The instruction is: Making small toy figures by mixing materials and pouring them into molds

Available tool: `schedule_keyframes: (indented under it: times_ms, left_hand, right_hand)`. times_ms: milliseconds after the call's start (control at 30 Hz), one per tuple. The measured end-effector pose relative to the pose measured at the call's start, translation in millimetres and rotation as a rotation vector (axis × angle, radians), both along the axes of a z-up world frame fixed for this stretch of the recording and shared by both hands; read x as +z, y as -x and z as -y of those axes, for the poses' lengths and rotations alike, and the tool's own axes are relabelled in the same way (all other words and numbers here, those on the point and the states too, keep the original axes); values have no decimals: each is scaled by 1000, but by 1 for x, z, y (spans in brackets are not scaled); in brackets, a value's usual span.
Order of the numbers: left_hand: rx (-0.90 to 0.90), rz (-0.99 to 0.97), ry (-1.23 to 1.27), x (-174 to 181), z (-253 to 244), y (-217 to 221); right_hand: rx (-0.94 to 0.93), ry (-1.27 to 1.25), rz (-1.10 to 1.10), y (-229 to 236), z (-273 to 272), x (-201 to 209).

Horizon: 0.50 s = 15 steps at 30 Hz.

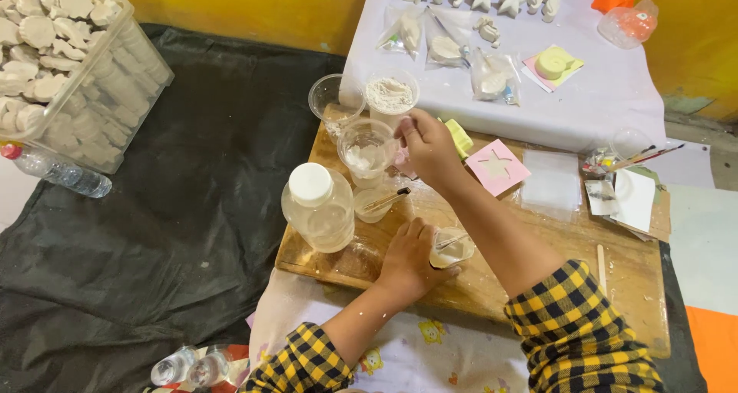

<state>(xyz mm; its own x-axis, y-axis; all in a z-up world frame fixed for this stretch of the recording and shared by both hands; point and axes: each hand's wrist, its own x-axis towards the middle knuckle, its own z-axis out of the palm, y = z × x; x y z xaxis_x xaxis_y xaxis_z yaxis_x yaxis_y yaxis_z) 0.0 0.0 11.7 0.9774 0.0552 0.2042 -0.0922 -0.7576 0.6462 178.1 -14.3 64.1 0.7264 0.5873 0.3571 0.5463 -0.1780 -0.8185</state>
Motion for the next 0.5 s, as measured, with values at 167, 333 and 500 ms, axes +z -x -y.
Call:
schedule_keyframes:
  times_ms: [167,333,500]
  left_hand:
    - [-13,29,13,-5,-1,1]
    - [-11,41,31,-7,0,2]
    - [9,175,31,-14,1,3]
  right_hand:
    - [-34,-117,-37,-2,12,0]
    - [-97,-151,-62,0,21,-1]
    - [-120,-325,-175,8,21,-2]
